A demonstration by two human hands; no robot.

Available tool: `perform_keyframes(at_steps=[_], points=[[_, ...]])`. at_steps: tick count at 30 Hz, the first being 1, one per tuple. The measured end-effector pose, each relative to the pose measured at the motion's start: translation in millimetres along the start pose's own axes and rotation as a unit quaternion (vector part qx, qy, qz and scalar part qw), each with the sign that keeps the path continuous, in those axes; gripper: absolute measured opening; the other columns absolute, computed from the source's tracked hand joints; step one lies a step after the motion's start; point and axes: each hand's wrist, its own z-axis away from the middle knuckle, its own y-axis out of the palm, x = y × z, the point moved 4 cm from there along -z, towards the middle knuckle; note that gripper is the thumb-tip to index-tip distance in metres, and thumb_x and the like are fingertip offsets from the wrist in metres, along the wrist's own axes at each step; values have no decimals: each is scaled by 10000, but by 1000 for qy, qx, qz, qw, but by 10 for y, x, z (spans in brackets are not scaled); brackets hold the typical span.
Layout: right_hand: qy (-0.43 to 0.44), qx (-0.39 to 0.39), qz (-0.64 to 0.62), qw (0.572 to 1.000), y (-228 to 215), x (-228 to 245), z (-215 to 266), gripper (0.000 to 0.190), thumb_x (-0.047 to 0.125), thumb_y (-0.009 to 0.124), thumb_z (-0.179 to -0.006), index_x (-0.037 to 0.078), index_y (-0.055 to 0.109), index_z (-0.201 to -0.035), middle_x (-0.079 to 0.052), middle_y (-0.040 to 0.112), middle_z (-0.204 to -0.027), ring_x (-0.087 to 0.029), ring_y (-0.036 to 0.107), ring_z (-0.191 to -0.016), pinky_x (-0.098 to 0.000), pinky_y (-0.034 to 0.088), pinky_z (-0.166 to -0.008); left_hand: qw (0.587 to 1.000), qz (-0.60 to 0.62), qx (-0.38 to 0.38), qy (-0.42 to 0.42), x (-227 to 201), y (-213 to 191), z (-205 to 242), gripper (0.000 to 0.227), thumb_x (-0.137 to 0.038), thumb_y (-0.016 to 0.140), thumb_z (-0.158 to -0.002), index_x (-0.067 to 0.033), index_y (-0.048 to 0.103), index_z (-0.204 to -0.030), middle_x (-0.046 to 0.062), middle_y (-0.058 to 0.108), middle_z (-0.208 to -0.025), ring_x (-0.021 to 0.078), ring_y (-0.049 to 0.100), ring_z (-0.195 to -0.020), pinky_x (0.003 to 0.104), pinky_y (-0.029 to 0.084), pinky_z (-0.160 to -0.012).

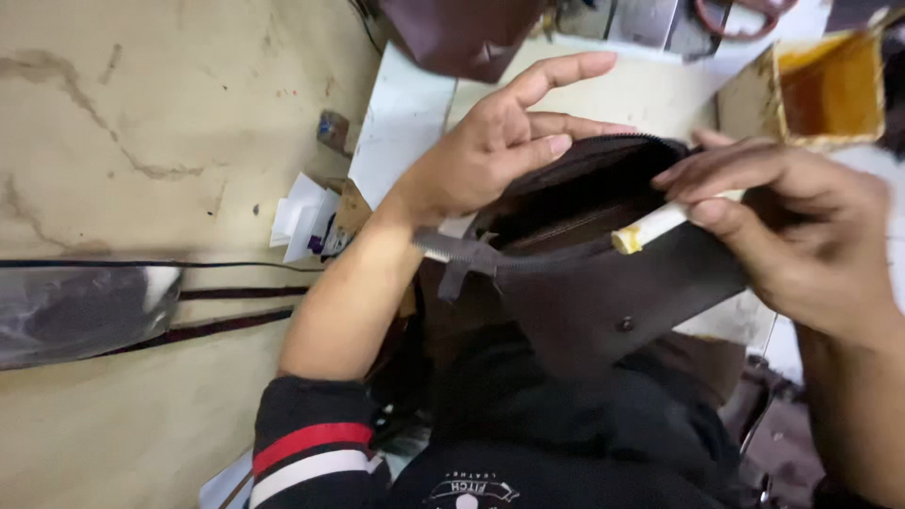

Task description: The person applies glue to the interior edges and seams of a dark brown leather bag using a small brush.

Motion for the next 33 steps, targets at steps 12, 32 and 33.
perform_keyframes(at_steps=[12, 32, 33], points=[[134, -110, -191, 966, 142, -627, -219, 45, 90, 660, -1037, 84, 634, -1073, -67, 695, -1065, -241, 737, -1198, -343, 595, -1139, 900, -89, -426, -20, -124, -600, 357, 496, -392, 611, -963, -153, 548, -1393, 124, 645, -1406, 206, 696, -1204, 340, 588, -1046], [106, -186, -73, 974, -156, -250, 404, 60, 59, 590, -1070, 7, 576, -1096, -210, 669, -1168, -323, 700, -1197, -433, 564, -1204, 825, -371, -410, -118, 62, 395, 645, 394, -387, 526, -1023, -21, 672, -1032, 13, 527, -571, 170, 551, -461, 371, 445, -541], [133, -185, 34, 973, -338, -237, 485, 103, 74, 562, -1172, -15, 562, -1223, -191, 630, -1236, -278, 626, -1169, -362, 484, -1101, 820, -358, -424, -137, 101, 371, 675, 364, -379, 550, -1011, -37, 675, -1030, 63, 654, -765, 213, 656, -709, 367, 488, -696]])
